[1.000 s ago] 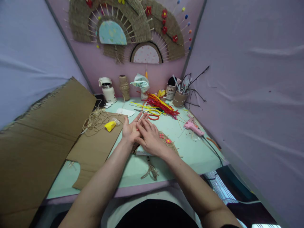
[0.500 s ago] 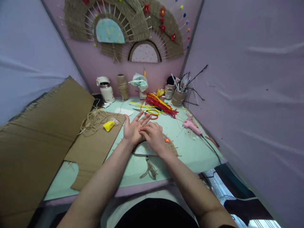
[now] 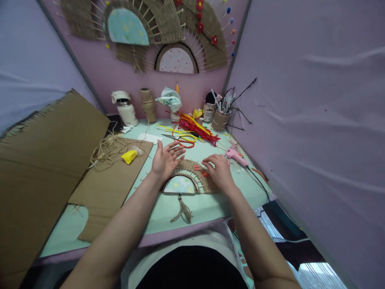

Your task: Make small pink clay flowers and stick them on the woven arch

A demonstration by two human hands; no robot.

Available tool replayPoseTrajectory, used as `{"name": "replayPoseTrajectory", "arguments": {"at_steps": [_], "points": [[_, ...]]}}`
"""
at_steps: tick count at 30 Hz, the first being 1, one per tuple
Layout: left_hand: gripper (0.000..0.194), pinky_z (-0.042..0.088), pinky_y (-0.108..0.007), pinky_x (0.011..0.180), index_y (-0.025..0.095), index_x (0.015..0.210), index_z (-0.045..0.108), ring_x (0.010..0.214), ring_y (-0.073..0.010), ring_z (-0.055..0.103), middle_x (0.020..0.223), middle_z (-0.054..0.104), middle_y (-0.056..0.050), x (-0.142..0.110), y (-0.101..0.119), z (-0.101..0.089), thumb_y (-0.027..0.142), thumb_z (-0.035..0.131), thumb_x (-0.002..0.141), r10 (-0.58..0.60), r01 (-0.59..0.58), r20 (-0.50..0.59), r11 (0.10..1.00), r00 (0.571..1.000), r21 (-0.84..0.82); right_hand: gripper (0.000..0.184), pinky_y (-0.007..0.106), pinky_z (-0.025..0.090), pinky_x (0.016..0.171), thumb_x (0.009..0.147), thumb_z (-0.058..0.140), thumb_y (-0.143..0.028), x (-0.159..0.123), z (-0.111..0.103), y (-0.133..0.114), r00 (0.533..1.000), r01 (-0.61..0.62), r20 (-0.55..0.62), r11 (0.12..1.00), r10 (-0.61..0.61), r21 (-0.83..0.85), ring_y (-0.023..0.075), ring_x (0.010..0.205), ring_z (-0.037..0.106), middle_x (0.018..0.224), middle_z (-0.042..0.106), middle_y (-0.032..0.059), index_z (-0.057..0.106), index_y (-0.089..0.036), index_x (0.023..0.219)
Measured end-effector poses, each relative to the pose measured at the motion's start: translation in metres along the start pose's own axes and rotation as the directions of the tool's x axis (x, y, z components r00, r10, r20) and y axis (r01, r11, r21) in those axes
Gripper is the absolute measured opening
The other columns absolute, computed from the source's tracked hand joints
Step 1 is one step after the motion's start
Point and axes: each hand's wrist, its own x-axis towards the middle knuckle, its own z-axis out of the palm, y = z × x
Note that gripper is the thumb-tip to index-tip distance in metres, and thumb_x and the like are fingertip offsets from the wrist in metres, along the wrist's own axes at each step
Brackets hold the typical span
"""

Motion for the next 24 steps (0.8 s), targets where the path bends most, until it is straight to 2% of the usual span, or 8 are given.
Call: {"name": "replayPoseTrajectory", "arguments": {"at_steps": [4, 9, 16, 24], "points": [[0.06, 0.05, -0.027, 0.074, 0.017, 0.099, 0.064, 0.081, -0.0159, 0.065, 0.087, 0.066, -0.007, 0.001, 0.001, -0.002, 0.067, 0.033, 0.088, -0.002, 0.002, -0.026, 1.0, 1.0, 0.017, 0.022, 0.038, 0.03, 0.081, 0.092, 0.052, -0.029, -0.005, 0.007, 0.008, 0.993, 0.016, 0.121, 0.987, 0.003, -0.161, 0.0229, 0.093, 0.055, 0.092, 0.07, 0.0065, 0.071, -0.022, 0.084], [0.059, 0.049, -0.025, 0.069, 0.016, 0.096, 0.064, 0.076, -0.0147, 0.064, 0.082, 0.065, -0.007, 0.002, 0.002, -0.002, 0.066, 0.035, 0.087, 0.001, 0.0, -0.039, 1.0, 0.999, 0.031, 0.024, 0.038, 0.026, 0.082, 0.094, 0.051, -0.029, -0.004, 0.015, 0.007, 0.991, 0.053, 0.133, 0.966, -0.02, -0.252, 0.0224, 0.094, 0.053, 0.09, 0.07, 0.0064, 0.071, -0.022, 0.083], [0.057, 0.049, -0.024, 0.066, 0.016, 0.094, 0.064, 0.073, -0.0135, 0.063, 0.08, 0.064, -0.006, 0.002, 0.003, -0.003, 0.065, 0.035, 0.089, 0.002, -0.001, -0.043, 1.0, 0.999, 0.024, 0.022, 0.038, 0.025, 0.081, 0.093, 0.053, -0.028, -0.003, 0.016, 0.006, 0.985, 0.088, 0.169, 0.944, -0.035, -0.318, 0.0216, 0.093, 0.052, 0.09, 0.07, 0.0042, 0.071, -0.023, 0.082], [0.057, 0.047, -0.023, 0.064, 0.016, 0.093, 0.065, 0.071, -0.013, 0.063, 0.077, 0.064, -0.005, 0.002, 0.002, -0.003, 0.067, 0.039, 0.086, 0.004, 0.001, -0.064, 0.997, 0.998, 0.078, 0.026, 0.04, 0.025, 0.083, 0.094, 0.049, -0.026, -0.004, 0.018, 0.002, 0.982, 0.116, 0.182, 0.923, -0.051, -0.367, 0.0223, 0.093, 0.051, 0.091, 0.07, 0.0064, 0.073, -0.023, 0.083]]}}
